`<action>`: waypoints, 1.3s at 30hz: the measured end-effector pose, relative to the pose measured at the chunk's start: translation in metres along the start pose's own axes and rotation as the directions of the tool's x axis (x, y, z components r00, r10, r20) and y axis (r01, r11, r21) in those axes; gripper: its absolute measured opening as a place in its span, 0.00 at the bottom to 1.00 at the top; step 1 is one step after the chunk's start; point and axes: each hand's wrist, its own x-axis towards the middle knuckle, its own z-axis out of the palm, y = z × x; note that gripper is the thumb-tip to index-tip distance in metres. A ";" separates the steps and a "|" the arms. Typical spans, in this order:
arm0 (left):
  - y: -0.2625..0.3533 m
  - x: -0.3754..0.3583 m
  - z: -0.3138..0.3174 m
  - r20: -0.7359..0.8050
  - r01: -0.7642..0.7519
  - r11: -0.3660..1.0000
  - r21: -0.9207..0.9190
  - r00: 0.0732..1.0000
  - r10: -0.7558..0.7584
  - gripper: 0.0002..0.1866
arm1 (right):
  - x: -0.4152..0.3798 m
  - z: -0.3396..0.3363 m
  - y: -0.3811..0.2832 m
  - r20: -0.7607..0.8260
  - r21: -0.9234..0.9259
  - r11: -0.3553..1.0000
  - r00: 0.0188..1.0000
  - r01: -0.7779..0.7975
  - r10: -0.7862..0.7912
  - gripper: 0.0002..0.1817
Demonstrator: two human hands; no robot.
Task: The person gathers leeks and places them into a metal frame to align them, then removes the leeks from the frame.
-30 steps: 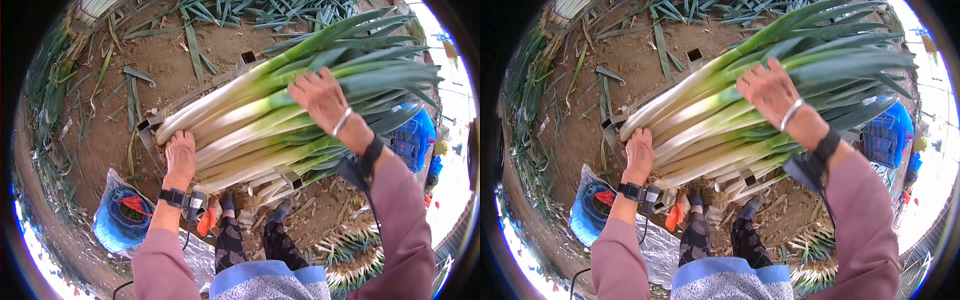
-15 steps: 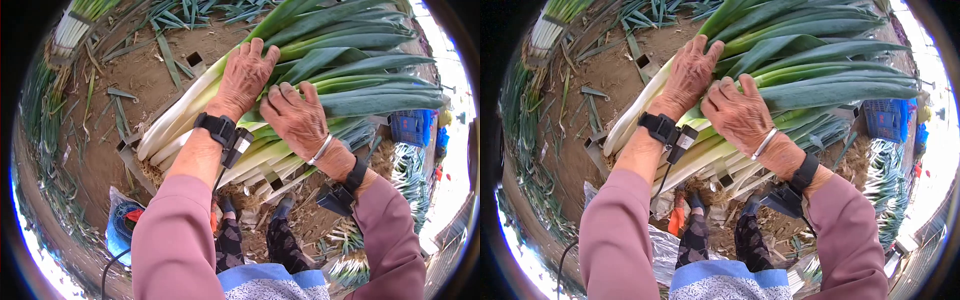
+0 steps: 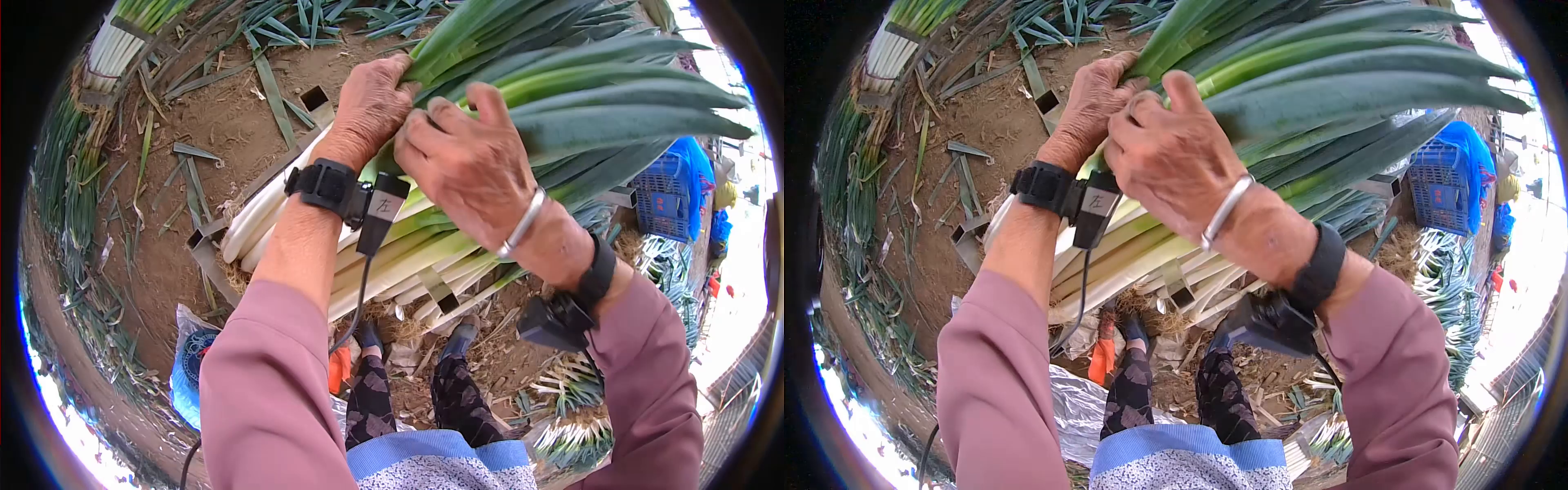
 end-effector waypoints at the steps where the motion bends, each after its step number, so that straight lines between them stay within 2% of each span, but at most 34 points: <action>1: -0.002 0.001 -0.002 0.000 -0.052 0.999 -0.017 0.999 0.052 0.16 | 0.003 0.007 0.004 -0.003 0.000 1.000 1.000 0.003 -0.003 0.05; 3: -0.002 0.001 -0.005 0.038 -0.045 0.999 0.009 0.998 0.044 0.15 | 0.006 0.028 0.012 -0.016 -0.074 0.997 0.999 0.037 -0.038 0.07; 5: -0.004 -0.004 -0.005 0.176 0.090 0.986 -0.143 0.982 -0.064 0.19 | 0.002 0.049 0.026 -0.050 -0.076 0.996 0.998 0.038 -0.042 0.09; 7: -0.003 -0.015 -0.003 0.173 0.049 0.993 -0.108 0.984 -0.030 0.20 | -0.002 0.070 0.034 -0.060 0.033 0.999 0.998 0.018 -0.016 0.10; 9: -0.008 -0.035 0.010 -0.006 -0.142 0.977 -0.159 0.990 0.143 0.25 | 0.002 0.079 0.037 -0.028 0.042 0.999 1.000 0.008 -0.007 0.08; 10: -0.009 -0.048 0.022 -0.084 -0.195 0.979 -0.059 0.978 0.190 0.29 | 0.006 0.081 0.039 -0.016 0.057 0.998 1.000 -0.007 0.008 0.07; 11: 0.002 -0.065 0.021 -0.193 -0.183 0.981 0.059 0.962 0.191 0.28 | 0.009 0.084 0.040 -0.003 0.073 0.997 1.000 -0.025 0.026 0.06; 13: 0.019 -0.103 0.016 -0.311 -0.067 0.978 0.196 0.942 0.127 0.26 | 0.012 0.084 0.042 0.065 0.088 0.995 0.997 -0.050 0.044 0.05; 14: 0.017 -0.122 0.013 -0.315 -0.055 0.976 0.213 0.941 0.122 0.26 | 0.013 0.080 0.041 0.113 0.103 0.993 0.993 -0.054 0.042 0.07; 15: 0.009 -0.140 0.016 -0.370 0.039 0.961 0.273 0.927 0.067 0.25 | 0.012 0.076 0.041 0.163 0.110 0.992 0.986 -0.059 0.040 0.11; 16: 0.000 -0.153 0.020 -0.427 0.135 0.937 0.322 0.904 0.017 0.23 | 0.010 0.072 0.040 0.156 0.115 0.992 0.987 -0.048 0.030 0.11; 17: -0.015 -0.162 0.020 -0.435 0.146 0.934 0.325 0.901 0.010 0.23 | 0.006 0.069 0.038 0.119 0.190 0.980 0.992 -0.064 0.042 0.18; 18: -0.032 -0.169 0.015 -0.458 0.199 0.969 0.144 0.882 -0.113 0.21 | 0.003 0.066 0.036 0.086 0.264 0.961 0.995 -0.076 0.055 0.25; 19: -0.048 -0.178 0.012 -0.458 0.246 0.968 -0.042 0.856 -0.237 0.19 | 0.001 0.064 0.036 0.087 0.271 0.960 0.995 -0.065 0.042 0.25; 21: -0.048 -0.181 -0.006 -0.469 0.310 0.948 -0.068 0.829 -0.304 0.17 | 0.001 0.055 0.037 -0.115 0.159 0.984 0.992 0.077 -0.059 0.37; 22: -0.049 -0.182 -0.011 -0.457 0.277 0.955 0.101 0.866 -0.203 0.17 | 0.002 0.051 0.037 -0.127 0.075 0.992 0.987 0.104 -0.094 0.35; 23: -0.051 -0.185 -0.014 -0.425 0.232 0.935 0.267 0.899 -0.101 0.17 | 0.000 0.057 0.038 -0.126 0.082 0.991 0.987 0.106 -0.095 0.35; 24: -0.053 -0.191 -0.019 -0.425 0.236 0.934 0.269 0.899 -0.105 0.17 | -0.002 0.066 0.041 -0.078 0.071 0.995 0.995 0.075 -0.069 0.34; 26: -0.056 -0.207 -0.029 -0.450 0.381 0.855 0.351 0.870 -0.203 0.16 | -0.003 0.078 0.042 0.008 0.032 0.999 1.000 0.024 -0.025 0.29; 27: -0.060 -0.214 -0.034 -0.452 0.382 0.855 0.351 0.869 -0.203 0.16 | -0.001 0.078 0.041 0.007 0.032 0.999 1.000 0.027 -0.027 0.29; 29: -0.066 -0.223 -0.044 -0.367 0.367 0.806 0.464 0.908 -0.202 0.15 | 0.001 0.075 0.040 0.068 0.014 0.999 0.997 0.030 -0.031 0.25; 30: -0.066 -0.224 -0.049 -0.339 0.349 0.812 0.467 0.919 -0.201 0.19 | 0.003 0.075 0.040 0.033 0.029 0.999 0.999 0.041 -0.042 0.21; 31: -0.069 -0.222 -0.054 -0.341 0.351 0.813 0.464 0.918 -0.201 0.19 | 0.006 0.075 0.042 0.034 0.026 0.999 0.998 0.043 -0.044 0.21; 33: -0.077 -0.223 -0.058 -0.233 0.262 0.795 0.546 0.960 -0.156 0.16 | 0.007 0.079 0.041 0.131 0.052 0.999 0.991 -0.016 0.010 0.19; 34: -0.079 -0.222 -0.055 -0.215 0.248 0.792 0.557 0.965 -0.151 0.13 | 0.007 0.088 0.042 0.072 0.043 0.999 0.997 0.001 -0.004 0.18; 37: -0.080 -0.221 -0.047 -0.249 0.271 0.765 0.585 0.957 -0.149 0.11 | 0.008 0.092 0.045 0.090 0.065 0.998 0.996 -0.010 0.004 0.18; 38: -0.078 -0.219 -0.049 -0.259 0.267 0.762 0.590 0.956 -0.135 0.11 | 0.010 0.086 0.043 0.167 0.063 0.997 0.986 -0.037 0.026 0.19; 39: -0.074 -0.217 -0.051 -0.221 0.254 0.759 0.599 0.964 -0.148 0.10 | 0.012 0.079 0.042 0.146 0.055 0.998 0.989 -0.036 0.027 0.19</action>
